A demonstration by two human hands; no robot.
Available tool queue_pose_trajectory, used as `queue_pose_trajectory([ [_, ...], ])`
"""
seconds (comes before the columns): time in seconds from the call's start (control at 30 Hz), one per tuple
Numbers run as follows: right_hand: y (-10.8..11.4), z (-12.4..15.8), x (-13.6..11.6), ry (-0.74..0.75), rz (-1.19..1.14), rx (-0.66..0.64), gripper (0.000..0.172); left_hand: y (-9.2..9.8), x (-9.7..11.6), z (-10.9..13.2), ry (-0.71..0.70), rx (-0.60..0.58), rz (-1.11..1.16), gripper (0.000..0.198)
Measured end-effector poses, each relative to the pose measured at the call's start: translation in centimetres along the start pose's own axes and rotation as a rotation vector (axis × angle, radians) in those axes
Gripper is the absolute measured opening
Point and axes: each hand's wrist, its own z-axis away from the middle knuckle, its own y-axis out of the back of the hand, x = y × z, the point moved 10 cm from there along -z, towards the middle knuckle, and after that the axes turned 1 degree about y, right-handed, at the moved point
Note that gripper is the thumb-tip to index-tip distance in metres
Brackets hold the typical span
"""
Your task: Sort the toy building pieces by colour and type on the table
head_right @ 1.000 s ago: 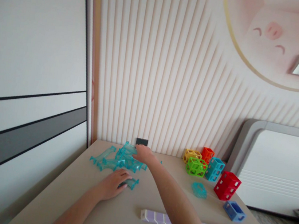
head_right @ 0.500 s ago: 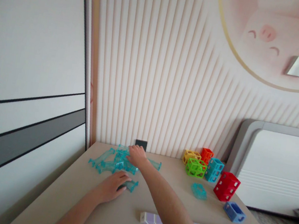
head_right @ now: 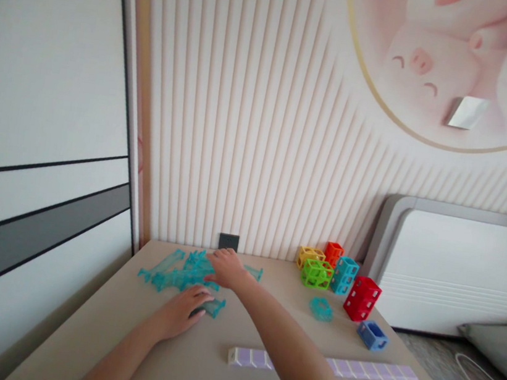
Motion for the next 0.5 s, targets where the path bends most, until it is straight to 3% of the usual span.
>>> queue_pose_trajectory([
  [0.13,1.7,4.6,8.6,-0.308,0.032,0.029,0.042,0.0,-0.3,0.0,0.007,0.016,0.028,0.039],
  [0.3,3.1,15.4,20.4,-0.871,0.132,0.069,0.039,0.4,-0.2,-0.1,-0.001,0.039,0.042,0.039],
  [0.4,2.2,21.0,23.6,-1.086,0.13,0.051,0.044,0.9,0.4,-0.3,-0.018,0.06,0.035,0.037],
  [0.5,0.5,23.3,24.2,-1.152,0.078,0.029,0.045,1.4,1.3,-0.4,-0.029,0.08,0.024,0.035],
])
